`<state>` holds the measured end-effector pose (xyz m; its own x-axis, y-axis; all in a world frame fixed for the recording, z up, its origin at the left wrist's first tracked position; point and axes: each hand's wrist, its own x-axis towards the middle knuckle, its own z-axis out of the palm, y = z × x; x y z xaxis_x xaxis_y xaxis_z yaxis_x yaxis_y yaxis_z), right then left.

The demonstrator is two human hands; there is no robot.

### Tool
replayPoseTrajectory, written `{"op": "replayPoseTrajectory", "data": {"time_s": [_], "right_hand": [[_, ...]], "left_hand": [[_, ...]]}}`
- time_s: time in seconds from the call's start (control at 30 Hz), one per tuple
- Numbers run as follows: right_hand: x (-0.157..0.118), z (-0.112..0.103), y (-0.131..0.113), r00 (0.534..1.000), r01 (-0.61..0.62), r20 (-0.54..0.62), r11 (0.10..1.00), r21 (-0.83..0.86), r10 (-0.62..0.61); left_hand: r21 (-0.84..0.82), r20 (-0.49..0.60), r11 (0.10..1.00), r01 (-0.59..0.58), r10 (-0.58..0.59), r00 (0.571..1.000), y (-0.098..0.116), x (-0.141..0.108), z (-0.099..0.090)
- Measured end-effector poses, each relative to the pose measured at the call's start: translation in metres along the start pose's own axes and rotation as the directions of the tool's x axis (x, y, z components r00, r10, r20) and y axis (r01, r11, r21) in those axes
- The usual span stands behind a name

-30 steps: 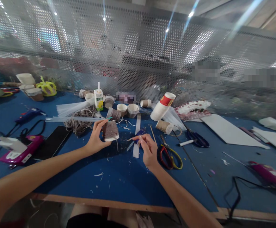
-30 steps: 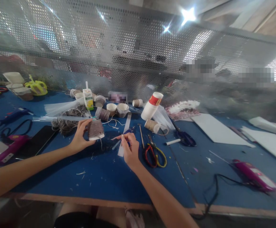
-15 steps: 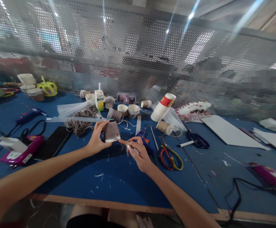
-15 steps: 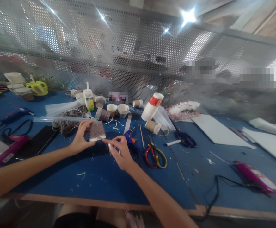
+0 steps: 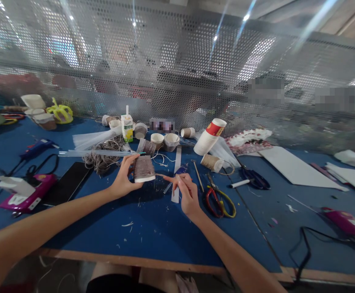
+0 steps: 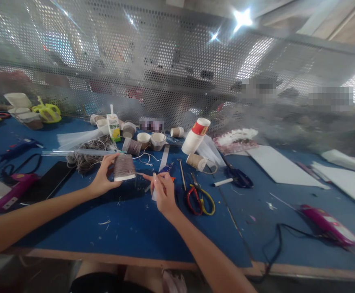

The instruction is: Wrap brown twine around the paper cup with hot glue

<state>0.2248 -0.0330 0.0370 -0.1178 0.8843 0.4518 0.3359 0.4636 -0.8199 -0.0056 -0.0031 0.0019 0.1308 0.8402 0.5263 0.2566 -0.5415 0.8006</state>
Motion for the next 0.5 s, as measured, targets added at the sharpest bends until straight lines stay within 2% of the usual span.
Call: {"op": "replayPoseTrajectory", "data": {"time_s": [0.13,0.2,0.27,0.33,0.4,0.5], "right_hand": [[0.004,-0.003,0.003,0.974,-0.098,-0.200,0.995,0.036,0.103],[0.005,-0.004,0.007,0.960,-0.111,-0.252,0.992,0.066,0.124],[0.005,-0.004,0.010,0.959,-0.067,-0.268,0.991,0.120,0.097],[0.002,-0.004,0.011,0.978,0.019,-0.209,0.987,0.158,0.015],[-0.001,-0.004,0.007,0.993,0.108,-0.070,0.981,0.162,-0.098],[-0.004,-0.003,-0.003,0.966,0.168,0.175,0.978,0.122,-0.188]], "left_hand": [[-0.058,0.011,0.998,0.010,-0.009,1.000,-0.004,0.000,0.001],[-0.099,0.032,0.995,0.033,-0.030,0.999,-0.006,0.000,0.002],[-0.150,0.054,0.987,0.055,-0.047,0.997,-0.007,0.000,0.003],[-0.193,0.072,0.979,0.065,-0.052,0.996,-0.007,0.001,0.005],[-0.220,0.078,0.973,0.067,-0.051,0.996,-0.006,0.002,0.006],[-0.254,0.082,0.964,0.079,-0.060,0.995,-0.005,0.002,0.007]]}}
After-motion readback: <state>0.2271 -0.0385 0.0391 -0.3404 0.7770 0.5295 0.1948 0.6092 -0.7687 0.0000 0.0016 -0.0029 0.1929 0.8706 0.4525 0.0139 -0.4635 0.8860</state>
